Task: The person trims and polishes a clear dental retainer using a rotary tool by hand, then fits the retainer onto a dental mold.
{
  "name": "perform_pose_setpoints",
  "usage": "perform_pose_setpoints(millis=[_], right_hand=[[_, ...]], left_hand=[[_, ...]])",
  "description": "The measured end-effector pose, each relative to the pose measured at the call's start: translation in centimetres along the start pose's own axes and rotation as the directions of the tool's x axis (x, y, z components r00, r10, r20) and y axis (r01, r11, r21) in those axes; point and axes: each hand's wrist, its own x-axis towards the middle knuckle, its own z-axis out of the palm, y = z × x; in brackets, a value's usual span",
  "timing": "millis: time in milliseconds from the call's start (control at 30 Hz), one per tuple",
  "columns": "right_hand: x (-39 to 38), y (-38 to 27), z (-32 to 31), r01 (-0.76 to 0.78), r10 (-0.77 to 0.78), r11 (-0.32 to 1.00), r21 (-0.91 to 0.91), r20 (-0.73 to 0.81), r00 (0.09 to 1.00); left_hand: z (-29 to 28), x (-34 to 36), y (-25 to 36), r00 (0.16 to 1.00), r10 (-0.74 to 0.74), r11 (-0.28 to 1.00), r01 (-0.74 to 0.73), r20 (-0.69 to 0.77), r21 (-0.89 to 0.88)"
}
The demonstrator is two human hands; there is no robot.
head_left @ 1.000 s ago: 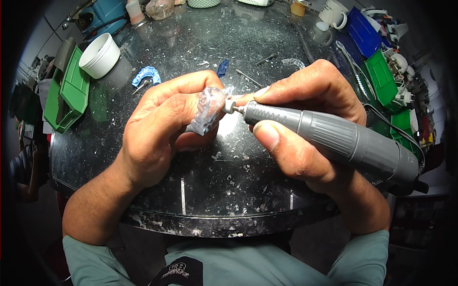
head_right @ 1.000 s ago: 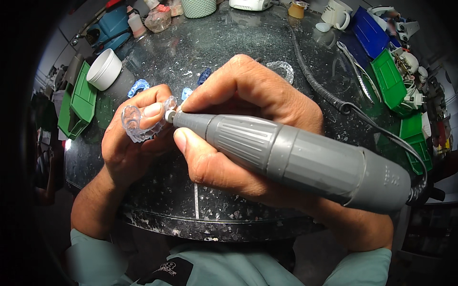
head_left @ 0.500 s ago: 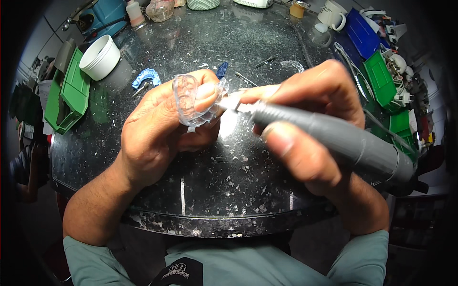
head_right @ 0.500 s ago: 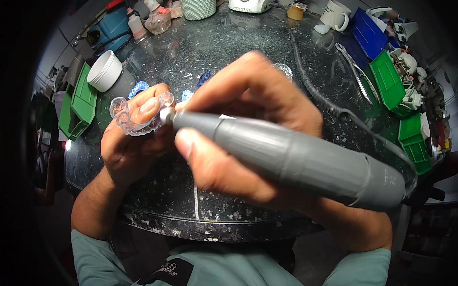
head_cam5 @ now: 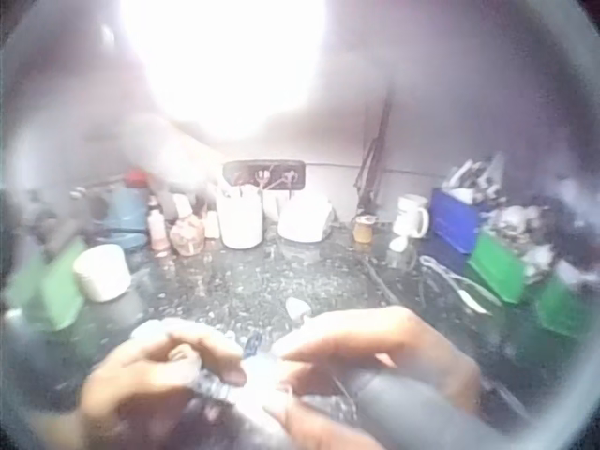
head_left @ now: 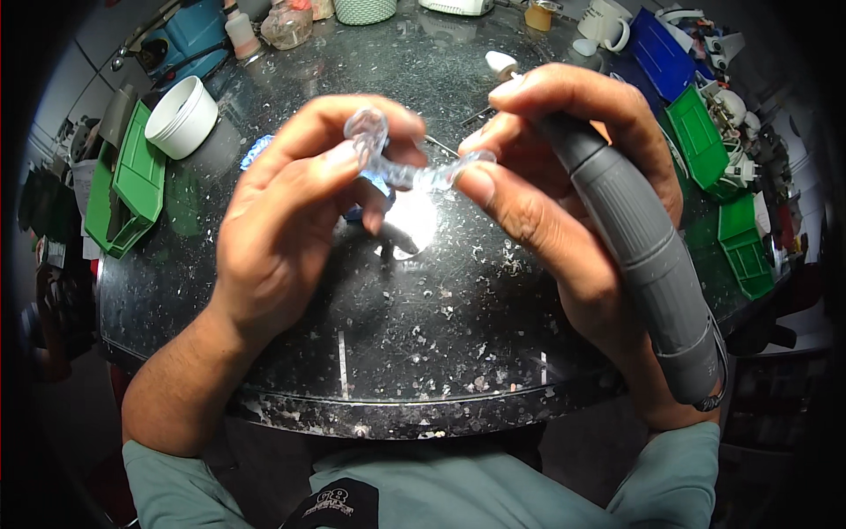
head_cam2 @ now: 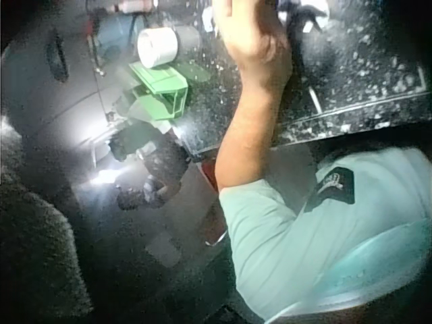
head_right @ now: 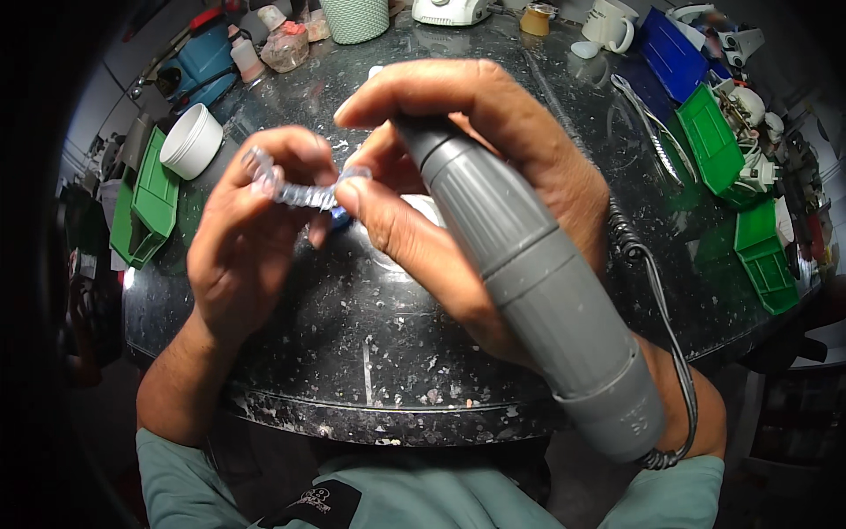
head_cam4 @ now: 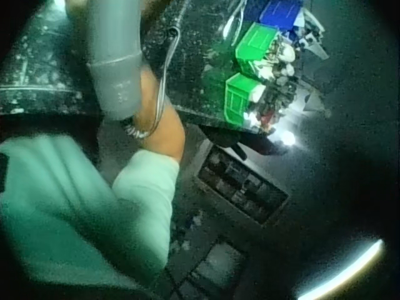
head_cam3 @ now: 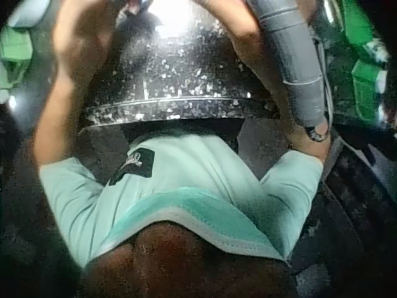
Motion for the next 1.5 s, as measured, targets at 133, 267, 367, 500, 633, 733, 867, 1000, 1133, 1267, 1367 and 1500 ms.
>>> perform_pose_setpoints(millis=[133,267,367,500,633,733,867,1000,1133,1267,1367,1500], right_hand=[[0.4,0.2,-0.5,0.040,-0.041,0.999,-0.034,-0.026,0.999],[0.3,0.3,-0.5,0.139,-0.142,0.987,-0.082,-0.023,0.990],[0.3,0.1,-0.4,0.203,-0.206,0.974,-0.102,-0.023,0.978],[0.2,-0.1,-0.3,0.225,-0.226,0.965,-0.133,0.004,0.974],[0.3,0.2,-0.3,0.281,-0.283,0.951,-0.125,0.007,0.959],[0.4,0.5,-0.3,0.339,-0.339,0.932,-0.127,0.020,0.941],[0.3,0.1,-0.5,0.330,-0.326,0.917,-0.225,0.059,0.944],[0.3,0.2,-0.8,0.353,-0.358,0.927,-0.129,-0.014,0.934],[-0.5,-0.7,-1.3,0.156,-0.155,0.985,-0.068,0.017,0.988],[-1.6,-3.4,0.6,-0.123,0.125,0.992,-0.024,0.061,0.990],[-1.7,-1.1,0.3,-0.029,0.021,0.994,0.104,0.079,0.997],[-1.6,-0.5,0.8,0.009,-0.026,0.989,0.148,0.112,0.993]], left_hand=[[-0.7,-0.1,0.0,0.958,0.274,0.914,-0.287,0.085,0.287],[-0.6,-0.1,-0.4,0.932,0.341,0.881,-0.362,0.119,0.304],[-0.8,-0.2,-0.4,0.919,0.364,0.865,-0.394,0.151,0.312],[-0.9,-0.5,-0.2,0.920,0.361,0.878,-0.390,0.149,0.279],[-1.2,-0.6,-0.3,0.932,0.318,0.904,-0.353,0.171,0.242],[-1.0,-0.5,0.0,0.929,0.322,0.888,-0.363,0.183,0.283],[-1.3,-0.4,0.2,0.920,0.324,0.851,-0.385,0.219,0.358],[-1.4,0.1,0.8,0.849,0.405,0.725,-0.525,0.340,0.446],[-1.7,-0.1,0.9,0.826,0.453,0.623,-0.563,0.336,0.544],[-2.3,-0.2,1.1,0.780,0.539,0.527,-0.607,0.317,0.595],[-2.3,0.1,1.4,0.739,0.554,0.436,-0.649,0.382,0.624],[-2.6,0.2,1.6,0.681,0.572,0.318,-0.698,0.458,0.642]])
